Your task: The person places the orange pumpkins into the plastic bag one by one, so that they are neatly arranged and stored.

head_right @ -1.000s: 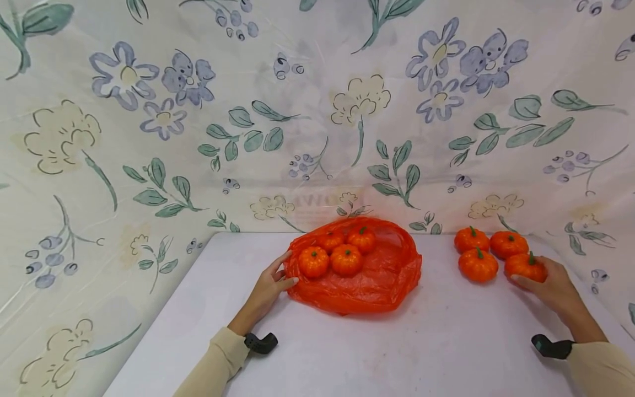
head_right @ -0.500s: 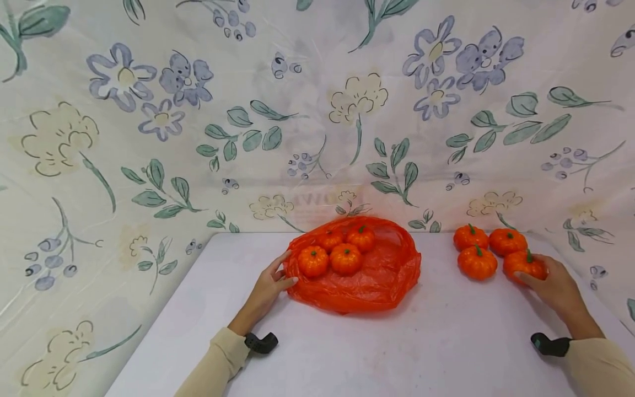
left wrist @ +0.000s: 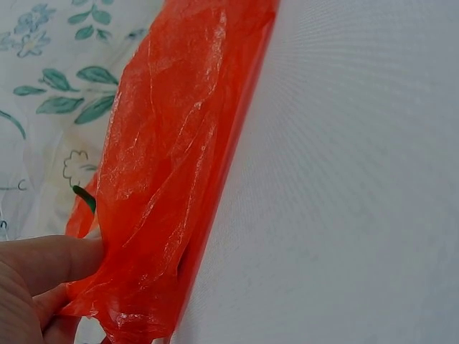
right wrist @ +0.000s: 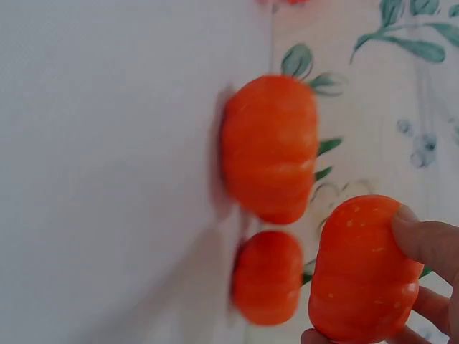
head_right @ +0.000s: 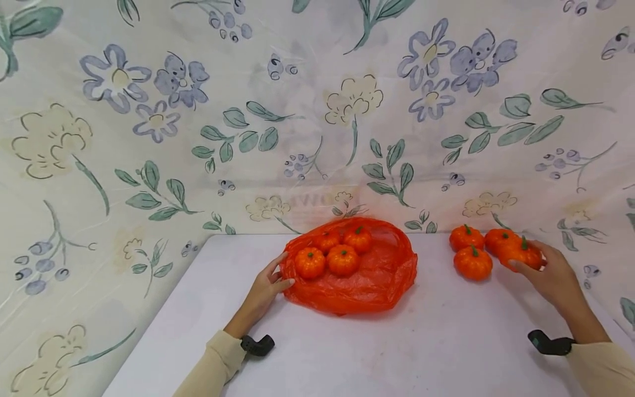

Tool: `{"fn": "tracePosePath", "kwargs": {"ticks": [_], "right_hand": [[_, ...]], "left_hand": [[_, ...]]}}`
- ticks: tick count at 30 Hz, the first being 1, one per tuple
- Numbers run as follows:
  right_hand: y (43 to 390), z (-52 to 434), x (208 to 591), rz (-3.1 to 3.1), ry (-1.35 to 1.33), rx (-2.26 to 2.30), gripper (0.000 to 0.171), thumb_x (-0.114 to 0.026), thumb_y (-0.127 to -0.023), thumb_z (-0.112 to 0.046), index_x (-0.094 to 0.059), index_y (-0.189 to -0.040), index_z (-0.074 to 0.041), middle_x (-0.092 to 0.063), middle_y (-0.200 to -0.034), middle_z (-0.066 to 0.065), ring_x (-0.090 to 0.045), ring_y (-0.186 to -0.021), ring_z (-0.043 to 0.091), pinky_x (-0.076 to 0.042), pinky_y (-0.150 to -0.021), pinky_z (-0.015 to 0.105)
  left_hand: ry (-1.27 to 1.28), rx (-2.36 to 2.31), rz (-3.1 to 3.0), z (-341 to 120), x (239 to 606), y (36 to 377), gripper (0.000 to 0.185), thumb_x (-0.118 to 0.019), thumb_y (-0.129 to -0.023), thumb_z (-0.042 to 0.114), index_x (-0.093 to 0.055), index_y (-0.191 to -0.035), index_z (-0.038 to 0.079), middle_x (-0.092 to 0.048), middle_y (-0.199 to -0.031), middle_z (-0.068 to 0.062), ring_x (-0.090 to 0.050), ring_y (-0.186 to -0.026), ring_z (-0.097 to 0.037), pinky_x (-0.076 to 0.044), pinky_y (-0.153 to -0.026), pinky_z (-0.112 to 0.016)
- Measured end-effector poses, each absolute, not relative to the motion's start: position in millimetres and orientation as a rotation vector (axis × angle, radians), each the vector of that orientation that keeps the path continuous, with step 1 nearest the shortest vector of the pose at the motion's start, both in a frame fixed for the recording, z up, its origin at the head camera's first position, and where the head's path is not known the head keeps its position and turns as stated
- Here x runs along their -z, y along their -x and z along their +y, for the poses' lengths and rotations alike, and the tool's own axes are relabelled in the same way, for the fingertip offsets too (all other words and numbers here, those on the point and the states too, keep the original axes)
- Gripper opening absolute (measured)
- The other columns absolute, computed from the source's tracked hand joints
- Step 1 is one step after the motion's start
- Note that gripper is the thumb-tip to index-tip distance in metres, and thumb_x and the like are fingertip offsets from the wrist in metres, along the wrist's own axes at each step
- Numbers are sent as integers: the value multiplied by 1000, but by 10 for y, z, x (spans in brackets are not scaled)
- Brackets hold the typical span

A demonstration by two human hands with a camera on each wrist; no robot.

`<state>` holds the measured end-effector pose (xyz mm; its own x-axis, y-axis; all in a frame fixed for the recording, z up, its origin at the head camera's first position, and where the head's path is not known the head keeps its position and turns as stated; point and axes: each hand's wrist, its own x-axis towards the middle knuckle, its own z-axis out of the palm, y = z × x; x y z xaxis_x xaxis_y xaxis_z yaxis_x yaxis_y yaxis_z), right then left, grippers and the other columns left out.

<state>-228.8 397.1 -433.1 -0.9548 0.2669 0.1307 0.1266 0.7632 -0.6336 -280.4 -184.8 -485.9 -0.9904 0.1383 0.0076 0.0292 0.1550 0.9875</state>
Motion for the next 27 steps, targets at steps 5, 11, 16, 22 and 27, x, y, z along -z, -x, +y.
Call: {"fn": "tracePosePath", "kwargs": {"ticks": [5, 11, 16, 22, 27], "right_hand": [[2353, 3623, 4190, -2730, 139, -1061, 86, -58, -99, -46, -20, -154, 8, -14, -152, 44, -26, -127, 63, -41, -91, 76], [2466, 3237, 4036, -2737, 3, -1099, 86, -59, -97, -50, -24, -155, 4, -22, -151, 40, -29, -129, 59, -37, -96, 77], [2530, 3013, 3926, -2755, -63, -1085, 87, -61, -94, -52, -28, -154, 1, -25, -153, 37, -30, -131, 58, -38, -98, 76], [2587, 2693, 3875, -2770, -173, -1120, 86, -65, -92, -52, -32, -152, 0, -30, -153, 32, -33, -133, 54, -43, -100, 70], [2714, 2397, 3852, -2762, -279, -1206, 83, -68, -91, -49, -34, -152, -4, -31, -154, 28, -40, -133, 55, -52, -95, 61]], "left_hand": [[-119, -1964, 2342, -1932, 4876, 2758, 74, -69, -90, 12, -38, -155, 27, -33, -161, -9, -51, -128, -31, -56, -98, -41], [-115, -1968, 2335, -1944, 4827, 2774, 73, -69, -90, 12, -38, -155, 27, -32, -162, -9, -50, -129, -31, -55, -100, -41], [-151, -1986, 2312, -1877, 4829, 2819, 72, -70, -90, 14, -38, -154, 27, -36, -160, -9, -51, -127, -31, -56, -98, -40], [-173, -1962, 2328, -1845, 4869, 2827, 73, -70, -91, 15, -38, -155, 26, -37, -159, -9, -51, -125, -30, -57, -96, -37], [-164, -1965, 2325, -1849, 4860, 2853, 73, -69, -90, 13, -39, -154, 31, -37, -158, -5, -52, -124, -29, -57, -96, -36]]}}
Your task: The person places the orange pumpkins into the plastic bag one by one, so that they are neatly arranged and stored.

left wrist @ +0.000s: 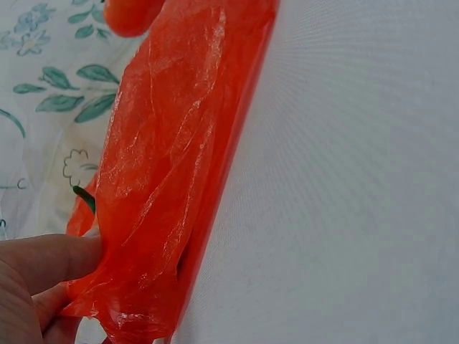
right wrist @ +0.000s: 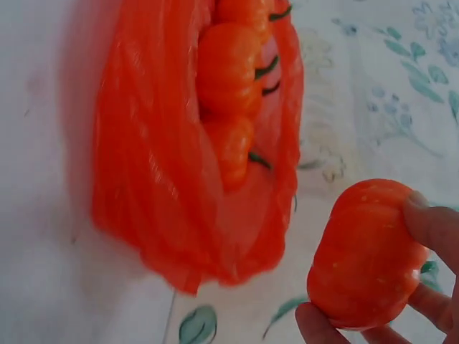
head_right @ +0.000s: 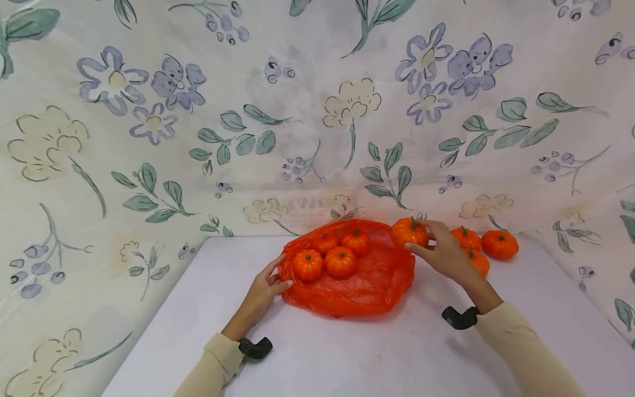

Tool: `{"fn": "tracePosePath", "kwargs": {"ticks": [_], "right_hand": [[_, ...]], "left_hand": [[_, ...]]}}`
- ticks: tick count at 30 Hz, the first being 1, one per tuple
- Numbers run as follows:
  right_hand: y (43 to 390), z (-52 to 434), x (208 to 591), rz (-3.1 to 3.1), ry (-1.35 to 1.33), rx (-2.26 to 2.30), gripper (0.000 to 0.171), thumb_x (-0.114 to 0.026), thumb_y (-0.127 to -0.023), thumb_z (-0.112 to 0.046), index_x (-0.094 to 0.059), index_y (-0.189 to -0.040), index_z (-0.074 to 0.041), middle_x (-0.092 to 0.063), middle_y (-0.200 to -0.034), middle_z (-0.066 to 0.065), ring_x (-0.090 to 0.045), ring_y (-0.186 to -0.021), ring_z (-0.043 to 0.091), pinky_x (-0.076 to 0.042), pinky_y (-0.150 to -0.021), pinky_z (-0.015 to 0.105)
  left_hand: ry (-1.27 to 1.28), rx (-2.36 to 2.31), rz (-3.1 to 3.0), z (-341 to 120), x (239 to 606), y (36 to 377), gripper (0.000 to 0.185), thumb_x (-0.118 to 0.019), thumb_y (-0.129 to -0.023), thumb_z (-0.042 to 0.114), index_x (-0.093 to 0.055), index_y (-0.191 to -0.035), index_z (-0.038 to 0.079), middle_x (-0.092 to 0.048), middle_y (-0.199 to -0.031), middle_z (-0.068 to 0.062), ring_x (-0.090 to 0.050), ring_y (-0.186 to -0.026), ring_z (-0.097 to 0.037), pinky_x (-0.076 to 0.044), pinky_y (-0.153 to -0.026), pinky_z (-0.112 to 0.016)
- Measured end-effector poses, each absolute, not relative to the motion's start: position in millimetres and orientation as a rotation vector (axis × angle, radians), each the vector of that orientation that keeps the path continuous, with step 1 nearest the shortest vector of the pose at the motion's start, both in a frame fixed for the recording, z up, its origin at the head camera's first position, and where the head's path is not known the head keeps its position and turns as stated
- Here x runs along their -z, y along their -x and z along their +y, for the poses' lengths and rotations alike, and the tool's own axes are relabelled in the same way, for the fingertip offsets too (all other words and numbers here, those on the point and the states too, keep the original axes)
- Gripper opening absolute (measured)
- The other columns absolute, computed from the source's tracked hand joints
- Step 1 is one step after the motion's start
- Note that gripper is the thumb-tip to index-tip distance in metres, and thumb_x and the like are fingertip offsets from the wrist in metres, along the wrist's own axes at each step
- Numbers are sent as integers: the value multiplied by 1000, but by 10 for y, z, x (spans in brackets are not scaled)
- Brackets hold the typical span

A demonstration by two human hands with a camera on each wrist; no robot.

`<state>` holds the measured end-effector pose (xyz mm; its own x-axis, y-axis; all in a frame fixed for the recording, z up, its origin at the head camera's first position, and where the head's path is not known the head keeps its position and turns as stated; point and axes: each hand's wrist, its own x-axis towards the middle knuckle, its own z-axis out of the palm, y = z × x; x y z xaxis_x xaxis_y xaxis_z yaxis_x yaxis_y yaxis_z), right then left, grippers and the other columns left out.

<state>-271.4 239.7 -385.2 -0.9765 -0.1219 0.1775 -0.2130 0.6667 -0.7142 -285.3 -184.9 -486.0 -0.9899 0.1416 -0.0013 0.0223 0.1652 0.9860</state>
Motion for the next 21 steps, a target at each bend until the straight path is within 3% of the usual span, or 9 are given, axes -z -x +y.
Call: {"fn": "tracePosePath", "kwargs": {"ticks": [9, 15, 21], "right_hand": [[2980, 1985, 3934, -2804, -424, -1261, 77, -70, -92, -39, -36, -150, -2, -32, -153, 27, -41, -134, 53, -50, -99, 60], [3097, 1868, 4037, -2871, -375, -1228, 77, -71, -93, -36, -34, -150, -1, -34, -152, 28, -38, -135, 48, -42, -107, 64], [3169, 1714, 4159, -2884, -383, -1225, 73, -71, -93, -32, -36, -148, 1, -37, -147, 29, -41, -133, 48, -42, -107, 64]], "left_hand": [[-149, -1953, 2331, -1854, 4849, 2851, 73, -70, -90, 14, -39, -154, 30, -36, -160, -5, -51, -126, -30, -56, -98, -38], [-161, -1955, 2327, -1828, 4847, 2863, 72, -70, -91, 15, -39, -154, 30, -35, -161, -5, -50, -127, -30, -56, -98, -36], [-146, -1953, 2337, -1855, 4847, 2814, 73, -70, -90, 15, -38, -154, 30, -35, -160, -6, -52, -126, -30, -56, -97, -38]]}}
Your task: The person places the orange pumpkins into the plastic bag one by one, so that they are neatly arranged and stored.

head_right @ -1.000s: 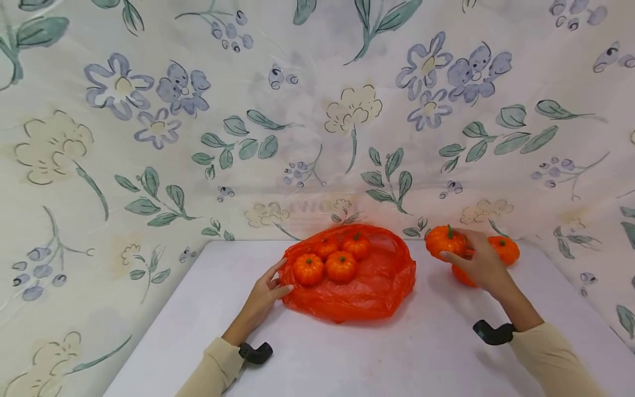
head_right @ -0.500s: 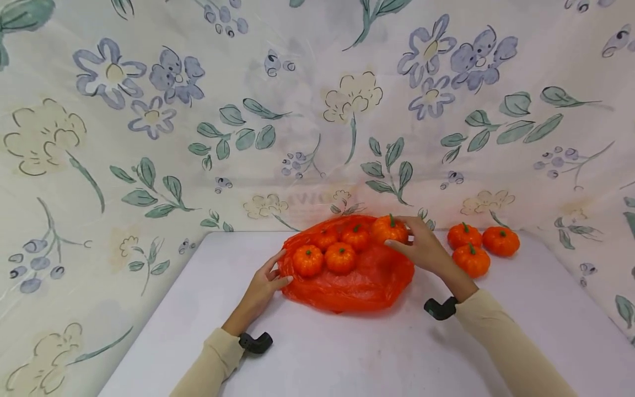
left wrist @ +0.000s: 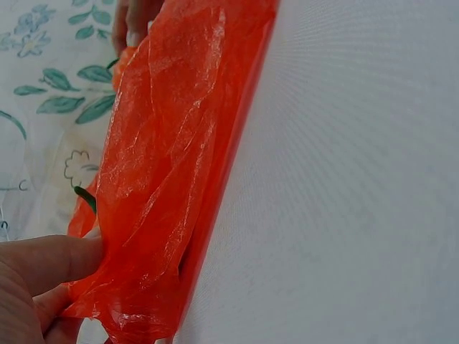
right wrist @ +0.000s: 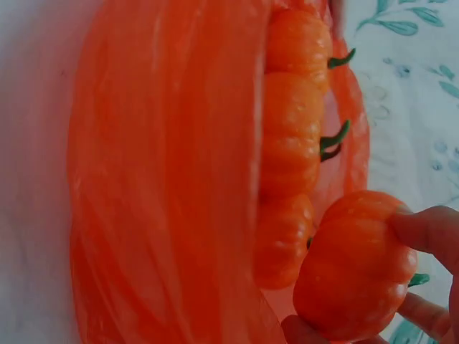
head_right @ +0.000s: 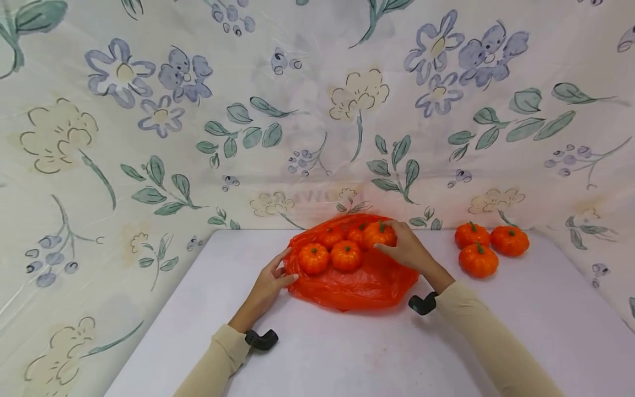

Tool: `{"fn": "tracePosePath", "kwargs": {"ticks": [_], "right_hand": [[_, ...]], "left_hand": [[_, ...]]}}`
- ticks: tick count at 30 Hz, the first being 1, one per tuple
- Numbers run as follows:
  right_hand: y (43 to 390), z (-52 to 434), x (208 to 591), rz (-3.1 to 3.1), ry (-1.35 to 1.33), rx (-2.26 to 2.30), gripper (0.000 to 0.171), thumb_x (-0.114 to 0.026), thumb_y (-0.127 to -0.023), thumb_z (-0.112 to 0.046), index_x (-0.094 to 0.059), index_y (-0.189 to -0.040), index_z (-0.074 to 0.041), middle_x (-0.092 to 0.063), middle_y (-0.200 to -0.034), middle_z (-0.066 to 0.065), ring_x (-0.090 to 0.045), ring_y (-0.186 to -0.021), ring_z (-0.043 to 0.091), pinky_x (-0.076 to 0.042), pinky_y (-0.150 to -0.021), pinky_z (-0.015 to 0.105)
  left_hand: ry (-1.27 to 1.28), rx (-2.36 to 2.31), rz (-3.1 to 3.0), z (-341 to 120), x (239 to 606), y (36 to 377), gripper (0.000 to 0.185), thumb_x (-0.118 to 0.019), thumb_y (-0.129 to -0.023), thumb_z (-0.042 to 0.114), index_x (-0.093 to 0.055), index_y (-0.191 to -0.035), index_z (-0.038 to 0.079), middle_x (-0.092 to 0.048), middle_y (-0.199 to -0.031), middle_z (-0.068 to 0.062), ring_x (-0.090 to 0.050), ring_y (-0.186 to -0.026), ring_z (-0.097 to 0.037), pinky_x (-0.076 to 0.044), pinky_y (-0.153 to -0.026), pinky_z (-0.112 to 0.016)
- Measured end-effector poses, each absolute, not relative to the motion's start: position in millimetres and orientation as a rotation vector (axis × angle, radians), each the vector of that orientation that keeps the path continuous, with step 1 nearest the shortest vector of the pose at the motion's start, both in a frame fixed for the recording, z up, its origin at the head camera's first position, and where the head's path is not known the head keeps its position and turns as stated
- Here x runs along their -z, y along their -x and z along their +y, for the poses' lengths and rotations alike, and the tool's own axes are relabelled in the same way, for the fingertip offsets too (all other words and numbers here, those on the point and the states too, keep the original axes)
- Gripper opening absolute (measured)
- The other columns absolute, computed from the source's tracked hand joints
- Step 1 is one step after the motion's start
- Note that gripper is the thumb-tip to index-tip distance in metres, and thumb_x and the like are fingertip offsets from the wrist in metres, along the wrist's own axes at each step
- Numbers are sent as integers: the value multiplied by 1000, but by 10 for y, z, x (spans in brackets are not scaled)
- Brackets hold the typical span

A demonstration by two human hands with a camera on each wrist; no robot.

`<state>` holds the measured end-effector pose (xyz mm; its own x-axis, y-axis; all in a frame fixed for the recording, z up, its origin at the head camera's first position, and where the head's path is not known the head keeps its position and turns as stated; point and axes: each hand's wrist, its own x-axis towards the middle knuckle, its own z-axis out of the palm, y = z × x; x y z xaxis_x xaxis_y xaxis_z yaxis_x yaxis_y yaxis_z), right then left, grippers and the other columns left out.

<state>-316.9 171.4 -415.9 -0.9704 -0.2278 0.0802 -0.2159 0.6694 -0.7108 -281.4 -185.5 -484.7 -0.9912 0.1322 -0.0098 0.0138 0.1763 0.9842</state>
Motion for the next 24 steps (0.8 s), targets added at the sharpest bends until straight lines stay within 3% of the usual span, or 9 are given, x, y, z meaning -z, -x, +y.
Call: {"fn": "tracePosePath", "kwargs": {"ticks": [24], "right_hand": [[3156, 1674, 4325, 2982, 221, 1141, 64, -69, -93, -19, -39, -145, 1, -36, -143, 29, -42, -131, 49, -42, -106, 64]], "left_hand": [[-154, -1992, 2289, -1861, 4796, 2782, 73, -68, -90, 9, -39, -154, 27, -36, -160, -8, -55, -121, -29, -57, -95, -35]]}}
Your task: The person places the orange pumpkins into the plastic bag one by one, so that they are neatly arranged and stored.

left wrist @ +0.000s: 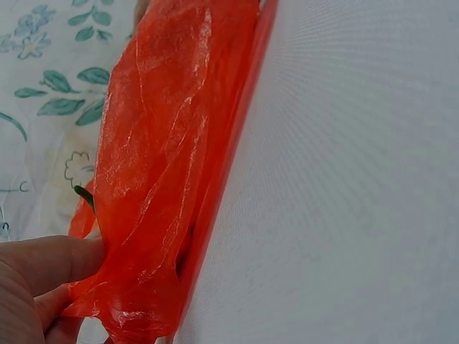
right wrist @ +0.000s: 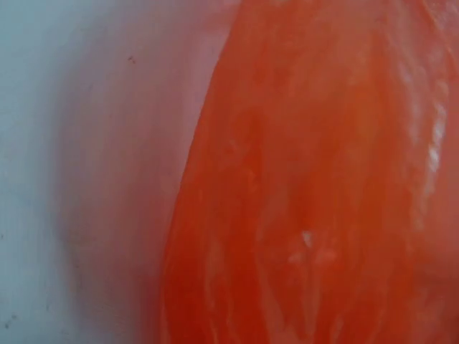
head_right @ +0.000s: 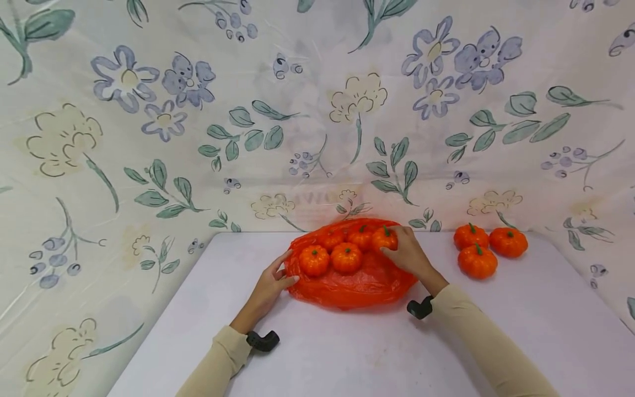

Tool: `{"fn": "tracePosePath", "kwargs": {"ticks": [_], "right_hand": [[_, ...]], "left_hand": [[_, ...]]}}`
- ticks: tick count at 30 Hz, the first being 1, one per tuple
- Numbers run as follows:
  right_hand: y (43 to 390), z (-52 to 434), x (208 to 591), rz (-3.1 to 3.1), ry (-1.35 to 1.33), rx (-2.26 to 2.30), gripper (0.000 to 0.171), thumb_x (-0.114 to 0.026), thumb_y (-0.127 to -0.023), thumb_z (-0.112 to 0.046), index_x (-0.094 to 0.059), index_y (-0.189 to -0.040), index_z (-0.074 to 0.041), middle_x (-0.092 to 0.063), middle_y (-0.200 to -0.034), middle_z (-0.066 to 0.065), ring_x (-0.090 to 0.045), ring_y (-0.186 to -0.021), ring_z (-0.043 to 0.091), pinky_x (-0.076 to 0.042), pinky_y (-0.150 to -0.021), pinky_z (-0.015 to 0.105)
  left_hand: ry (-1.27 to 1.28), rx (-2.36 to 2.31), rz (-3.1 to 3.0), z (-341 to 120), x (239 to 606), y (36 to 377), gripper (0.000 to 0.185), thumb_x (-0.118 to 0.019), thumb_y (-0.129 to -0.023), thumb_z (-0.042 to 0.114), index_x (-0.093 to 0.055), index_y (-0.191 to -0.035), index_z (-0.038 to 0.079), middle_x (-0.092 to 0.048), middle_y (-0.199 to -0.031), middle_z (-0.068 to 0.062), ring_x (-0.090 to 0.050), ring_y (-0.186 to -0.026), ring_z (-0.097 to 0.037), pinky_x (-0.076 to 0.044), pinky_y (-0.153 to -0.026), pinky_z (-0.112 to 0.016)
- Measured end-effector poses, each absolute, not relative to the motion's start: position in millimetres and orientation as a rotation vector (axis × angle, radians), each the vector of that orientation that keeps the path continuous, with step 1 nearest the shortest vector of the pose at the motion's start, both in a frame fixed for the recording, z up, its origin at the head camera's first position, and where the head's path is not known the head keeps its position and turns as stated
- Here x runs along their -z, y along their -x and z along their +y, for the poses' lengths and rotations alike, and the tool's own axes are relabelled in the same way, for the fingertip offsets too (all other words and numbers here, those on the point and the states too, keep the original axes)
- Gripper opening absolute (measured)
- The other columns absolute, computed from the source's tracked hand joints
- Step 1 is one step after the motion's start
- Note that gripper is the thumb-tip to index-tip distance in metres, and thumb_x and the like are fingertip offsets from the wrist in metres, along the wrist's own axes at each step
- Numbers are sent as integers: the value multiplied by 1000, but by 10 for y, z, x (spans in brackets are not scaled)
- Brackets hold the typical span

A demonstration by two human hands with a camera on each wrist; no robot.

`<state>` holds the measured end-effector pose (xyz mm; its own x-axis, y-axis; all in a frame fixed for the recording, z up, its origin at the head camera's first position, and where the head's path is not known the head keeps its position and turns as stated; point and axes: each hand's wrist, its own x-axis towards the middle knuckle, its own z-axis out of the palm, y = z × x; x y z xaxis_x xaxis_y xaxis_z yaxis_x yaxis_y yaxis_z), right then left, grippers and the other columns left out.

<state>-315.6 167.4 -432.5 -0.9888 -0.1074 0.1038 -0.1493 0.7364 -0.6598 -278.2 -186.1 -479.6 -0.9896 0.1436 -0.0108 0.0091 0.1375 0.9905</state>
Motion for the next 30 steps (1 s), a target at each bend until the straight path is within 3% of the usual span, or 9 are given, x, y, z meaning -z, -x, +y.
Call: {"fn": "tracePosePath", "kwargs": {"ticks": [12, 18, 30], "right_hand": [[3152, 1641, 4353, -2842, -197, -1033, 62, -67, -95, -21, -39, -144, 4, -35, -144, 32, -44, -130, 51, -41, -107, 64], [3170, 1644, 4448, -2837, -201, -1007, 60, -68, -95, -22, -40, -142, 4, -35, -146, 33, -46, -129, 51, -40, -108, 64], [3202, 1636, 4500, -2853, -188, -903, 63, -71, -93, -23, -44, -143, 4, -44, -144, 31, -46, -130, 47, -40, -109, 62]], "left_hand": [[-219, -1999, 2305, -1856, 4817, 2810, 72, -68, -92, 9, -37, -156, 22, -34, -160, -12, -54, -118, -29, -58, -88, -28], [-196, -1981, 2323, -1871, 4845, 2799, 74, -70, -90, 11, -38, -155, 24, -38, -158, -12, -56, -119, -29, -59, -91, -33], [-193, -1972, 2335, -1856, 4826, 2808, 73, -71, -90, 11, -39, -154, 27, -38, -158, -9, -55, -116, -28, -58, -90, -31]]}}
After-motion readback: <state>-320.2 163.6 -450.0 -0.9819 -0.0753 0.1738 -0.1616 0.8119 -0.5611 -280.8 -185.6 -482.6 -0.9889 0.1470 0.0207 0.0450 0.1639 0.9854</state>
